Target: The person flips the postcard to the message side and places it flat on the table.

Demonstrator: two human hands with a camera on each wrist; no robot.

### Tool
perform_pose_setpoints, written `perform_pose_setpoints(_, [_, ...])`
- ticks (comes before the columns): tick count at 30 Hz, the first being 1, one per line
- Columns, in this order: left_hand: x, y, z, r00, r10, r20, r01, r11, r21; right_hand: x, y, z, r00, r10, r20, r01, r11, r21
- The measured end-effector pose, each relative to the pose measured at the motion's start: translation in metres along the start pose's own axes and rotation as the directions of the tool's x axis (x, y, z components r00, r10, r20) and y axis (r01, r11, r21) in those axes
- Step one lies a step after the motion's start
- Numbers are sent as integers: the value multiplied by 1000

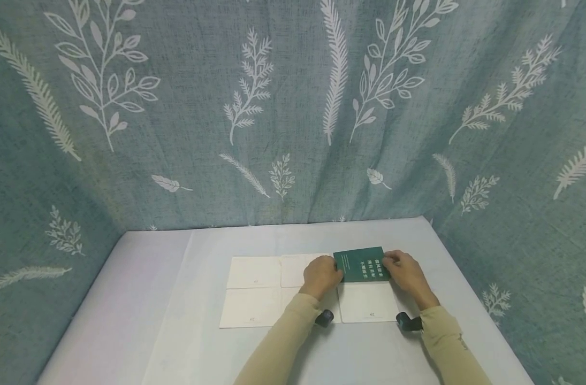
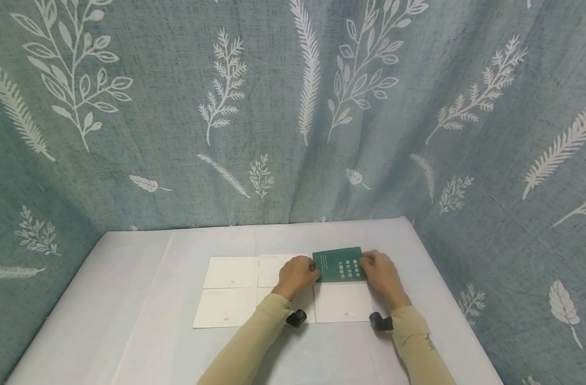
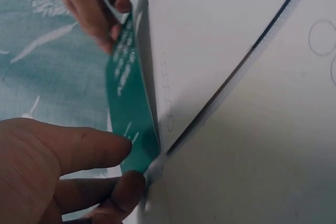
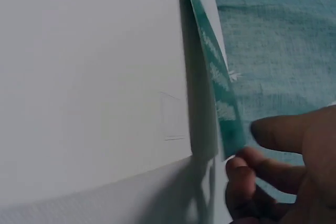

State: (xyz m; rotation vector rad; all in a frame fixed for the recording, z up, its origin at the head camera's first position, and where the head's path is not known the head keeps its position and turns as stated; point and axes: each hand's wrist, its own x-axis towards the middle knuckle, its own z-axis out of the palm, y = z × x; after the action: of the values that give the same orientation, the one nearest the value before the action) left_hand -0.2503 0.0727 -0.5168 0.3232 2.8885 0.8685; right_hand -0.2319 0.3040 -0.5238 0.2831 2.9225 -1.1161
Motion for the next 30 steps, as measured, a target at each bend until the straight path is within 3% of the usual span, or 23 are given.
perform_pose_setpoints(5, [1,1,0,1000,-3,-11,3,1000,-5,-5,-2,-4,996,-20,-93,26,997,73])
perform_pose_setpoints(12, [4,0,0,1000,-21,-13,22,1000,21,-13,-5,-8,999,15,-46,-6,980,200])
perform_pose_setpoints(19, [3,-1,0,1000,-18,-15,19,1000,13,-16,-4,-10,999,29,-34,-20,972,235])
perform_pose_setpoints(25, [-1,-8,3,995,-1,-97,-2,1000,-26,-20,0,-16,999,32,-41,-20,965,260])
perform_pose_setpoints(30, [-4,-12,-4,985,20,-174,-35,996,-86,-22,6,-24,997,12,-70,8,961,276])
